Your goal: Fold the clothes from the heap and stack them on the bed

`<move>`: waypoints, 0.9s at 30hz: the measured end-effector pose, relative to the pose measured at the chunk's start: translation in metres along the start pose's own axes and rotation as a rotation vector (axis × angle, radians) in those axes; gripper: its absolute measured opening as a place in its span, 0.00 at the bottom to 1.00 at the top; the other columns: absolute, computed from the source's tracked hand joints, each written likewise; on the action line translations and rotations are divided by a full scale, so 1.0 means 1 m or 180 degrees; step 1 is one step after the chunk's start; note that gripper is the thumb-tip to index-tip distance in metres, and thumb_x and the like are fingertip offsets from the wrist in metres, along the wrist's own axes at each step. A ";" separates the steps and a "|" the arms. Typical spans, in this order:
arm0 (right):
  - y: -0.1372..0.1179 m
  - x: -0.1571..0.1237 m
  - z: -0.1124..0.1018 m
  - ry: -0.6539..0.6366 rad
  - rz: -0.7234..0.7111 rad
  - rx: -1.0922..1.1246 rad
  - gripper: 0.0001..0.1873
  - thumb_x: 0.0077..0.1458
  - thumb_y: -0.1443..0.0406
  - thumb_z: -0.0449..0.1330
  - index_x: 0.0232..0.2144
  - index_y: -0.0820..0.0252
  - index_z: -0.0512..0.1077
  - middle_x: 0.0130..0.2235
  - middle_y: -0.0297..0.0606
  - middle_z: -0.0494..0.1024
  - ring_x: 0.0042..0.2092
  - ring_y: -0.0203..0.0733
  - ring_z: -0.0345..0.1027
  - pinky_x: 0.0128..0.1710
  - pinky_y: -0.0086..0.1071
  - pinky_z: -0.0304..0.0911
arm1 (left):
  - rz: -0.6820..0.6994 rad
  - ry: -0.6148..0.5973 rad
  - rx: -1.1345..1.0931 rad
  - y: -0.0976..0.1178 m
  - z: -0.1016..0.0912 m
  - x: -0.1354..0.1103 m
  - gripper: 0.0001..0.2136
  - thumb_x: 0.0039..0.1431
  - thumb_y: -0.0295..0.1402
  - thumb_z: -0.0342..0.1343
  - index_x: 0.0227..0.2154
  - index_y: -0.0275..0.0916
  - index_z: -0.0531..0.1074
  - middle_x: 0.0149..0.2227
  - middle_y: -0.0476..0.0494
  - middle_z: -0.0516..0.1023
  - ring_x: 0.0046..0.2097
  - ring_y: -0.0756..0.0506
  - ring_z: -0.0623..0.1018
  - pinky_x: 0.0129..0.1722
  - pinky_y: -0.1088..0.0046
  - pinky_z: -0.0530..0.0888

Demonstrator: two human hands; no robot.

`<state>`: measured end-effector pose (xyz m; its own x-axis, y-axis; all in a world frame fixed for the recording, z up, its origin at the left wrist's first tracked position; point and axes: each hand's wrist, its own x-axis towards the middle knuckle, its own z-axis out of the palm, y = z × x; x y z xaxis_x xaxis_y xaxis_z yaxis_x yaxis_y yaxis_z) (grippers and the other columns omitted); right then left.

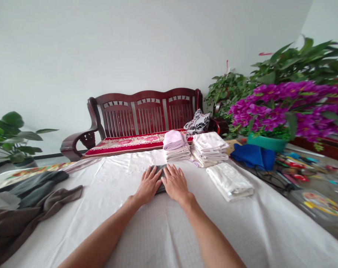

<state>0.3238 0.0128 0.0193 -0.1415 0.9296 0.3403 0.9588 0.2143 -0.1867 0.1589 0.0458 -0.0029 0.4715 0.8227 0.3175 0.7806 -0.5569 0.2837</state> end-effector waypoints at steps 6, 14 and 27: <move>0.006 -0.003 0.001 -0.0485 0.0247 0.0068 0.31 0.67 0.58 0.44 0.69 0.60 0.53 0.71 0.46 0.51 0.71 0.53 0.44 0.66 0.56 0.45 | -0.0056 -0.0043 -0.0182 -0.008 0.001 -0.006 0.26 0.69 0.45 0.43 0.67 0.44 0.59 0.72 0.37 0.50 0.72 0.32 0.45 0.67 0.46 0.53; 0.008 -0.007 0.005 -0.0656 0.0544 0.0140 0.34 0.68 0.57 0.43 0.71 0.62 0.44 0.72 0.50 0.48 0.72 0.56 0.41 0.65 0.61 0.43 | -0.1178 0.0590 -0.1566 -0.020 0.007 -0.006 0.31 0.64 0.33 0.50 0.68 0.28 0.52 0.68 0.24 0.57 0.69 0.36 0.59 0.67 0.58 0.58; 0.035 -0.007 0.037 -0.0143 0.0317 0.1209 0.37 0.63 0.59 0.47 0.70 0.66 0.47 0.71 0.55 0.49 0.72 0.50 0.40 0.69 0.48 0.42 | -0.2024 0.0067 -0.5206 0.014 -0.011 -0.004 0.22 0.43 0.38 0.70 0.41 0.30 0.76 0.36 0.36 0.83 0.36 0.41 0.82 0.40 0.68 0.78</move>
<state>0.3496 0.0251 -0.0235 -0.0712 0.9618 0.2642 0.8100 0.2104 -0.5474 0.1632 0.0330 0.0101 0.2688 0.9448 -0.1874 -0.3591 0.2789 0.8907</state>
